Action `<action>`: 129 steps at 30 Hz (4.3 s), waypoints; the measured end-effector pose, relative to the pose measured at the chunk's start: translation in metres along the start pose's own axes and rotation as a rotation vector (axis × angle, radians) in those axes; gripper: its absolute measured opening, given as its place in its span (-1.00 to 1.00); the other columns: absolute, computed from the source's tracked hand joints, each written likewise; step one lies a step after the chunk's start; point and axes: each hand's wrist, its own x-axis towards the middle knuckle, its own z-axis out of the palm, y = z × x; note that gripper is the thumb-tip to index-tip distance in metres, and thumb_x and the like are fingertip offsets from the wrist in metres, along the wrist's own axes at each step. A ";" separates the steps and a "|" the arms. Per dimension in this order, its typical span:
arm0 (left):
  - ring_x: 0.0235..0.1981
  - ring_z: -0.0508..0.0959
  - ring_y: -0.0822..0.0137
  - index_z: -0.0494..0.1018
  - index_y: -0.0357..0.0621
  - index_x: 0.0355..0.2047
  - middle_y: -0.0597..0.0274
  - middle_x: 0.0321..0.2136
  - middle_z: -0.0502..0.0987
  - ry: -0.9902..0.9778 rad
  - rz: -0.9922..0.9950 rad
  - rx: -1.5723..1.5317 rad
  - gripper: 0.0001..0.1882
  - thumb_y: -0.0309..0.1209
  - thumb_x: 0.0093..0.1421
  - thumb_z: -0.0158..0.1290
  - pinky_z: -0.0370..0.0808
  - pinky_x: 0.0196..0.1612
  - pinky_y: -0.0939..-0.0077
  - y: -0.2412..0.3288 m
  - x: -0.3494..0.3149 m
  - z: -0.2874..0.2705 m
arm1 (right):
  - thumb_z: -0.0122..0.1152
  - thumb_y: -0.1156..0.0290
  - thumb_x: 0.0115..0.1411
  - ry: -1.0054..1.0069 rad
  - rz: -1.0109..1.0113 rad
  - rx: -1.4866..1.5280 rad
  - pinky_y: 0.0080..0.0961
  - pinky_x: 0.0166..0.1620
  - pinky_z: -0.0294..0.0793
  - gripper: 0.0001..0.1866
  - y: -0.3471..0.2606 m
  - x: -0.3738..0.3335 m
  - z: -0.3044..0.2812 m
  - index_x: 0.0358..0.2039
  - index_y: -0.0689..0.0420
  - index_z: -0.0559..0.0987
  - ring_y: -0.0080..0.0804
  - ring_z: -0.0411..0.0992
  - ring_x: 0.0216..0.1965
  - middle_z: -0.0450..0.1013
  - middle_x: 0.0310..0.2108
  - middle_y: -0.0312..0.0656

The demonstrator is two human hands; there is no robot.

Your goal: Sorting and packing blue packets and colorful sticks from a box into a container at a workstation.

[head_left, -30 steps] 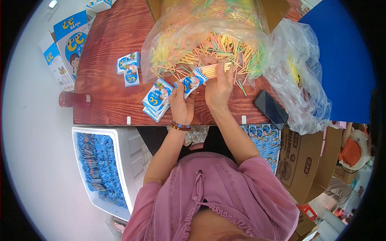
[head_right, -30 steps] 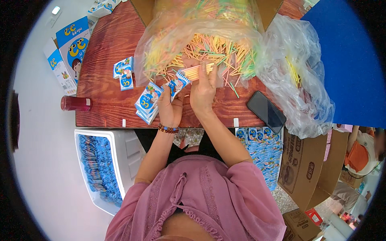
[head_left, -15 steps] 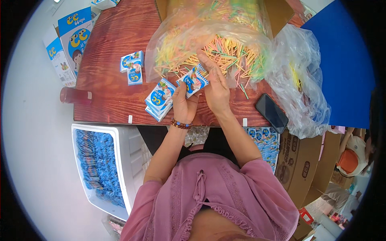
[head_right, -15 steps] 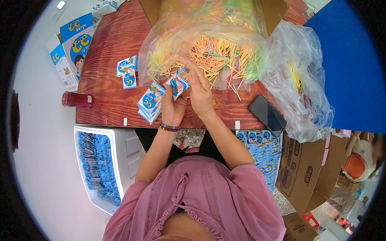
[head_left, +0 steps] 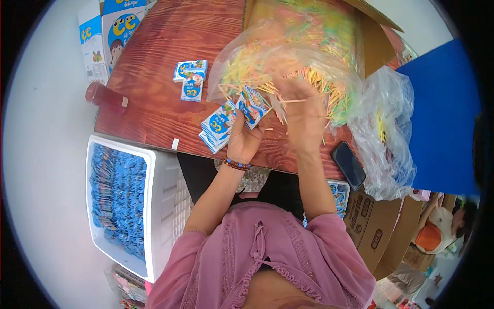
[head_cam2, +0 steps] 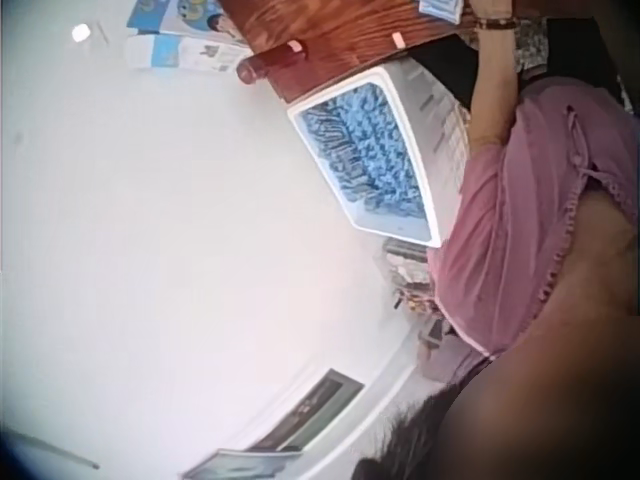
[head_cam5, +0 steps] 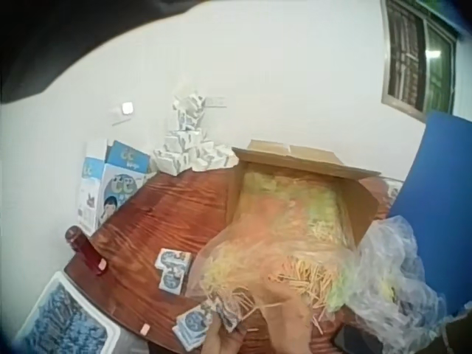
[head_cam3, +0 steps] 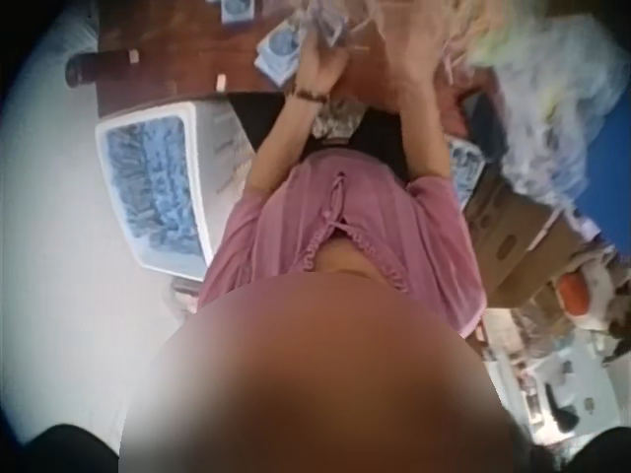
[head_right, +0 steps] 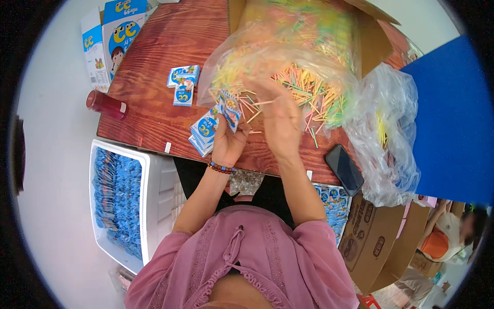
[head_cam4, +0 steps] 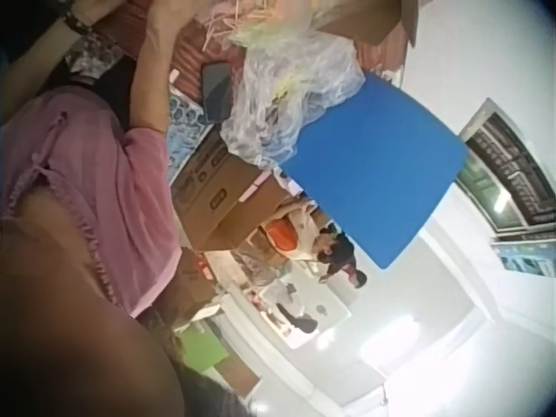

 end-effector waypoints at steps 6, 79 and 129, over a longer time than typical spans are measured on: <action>-0.05 0.49 0.33 0.34 -0.10 0.04 0.26 -0.05 0.49 -0.043 0.076 0.139 -0.61 -0.26 0.25 0.03 0.45 -0.02 0.35 0.009 0.009 0.016 | 0.06 0.33 0.28 0.013 0.250 -0.412 -0.74 -0.50 0.22 -0.69 0.023 -0.005 0.000 -0.03 0.21 0.44 -0.75 0.25 -0.57 0.36 -0.53 -0.40; -0.47 0.49 0.56 0.49 -0.25 -0.26 0.34 -0.44 0.53 0.230 0.219 1.405 -0.86 -0.44 0.23 0.04 0.43 -0.50 0.66 0.063 -0.012 0.032 | 0.20 0.19 0.02 -0.253 0.076 -0.859 -0.34 0.01 0.34 -0.78 0.082 -0.016 -0.068 -0.41 0.03 0.63 -0.26 0.37 -0.03 0.48 -0.19 -0.28; -0.50 0.47 0.54 0.46 -0.11 -0.30 0.37 -0.43 0.54 0.159 -0.167 0.949 -0.79 -0.24 0.23 0.09 0.38 -0.41 0.68 0.017 -0.027 0.014 | 0.28 0.24 0.00 -0.271 -0.049 -0.845 -0.32 -0.43 0.32 -0.75 -0.030 -0.085 -0.058 -0.33 0.09 0.56 -0.24 0.44 -0.51 0.48 -0.54 -0.12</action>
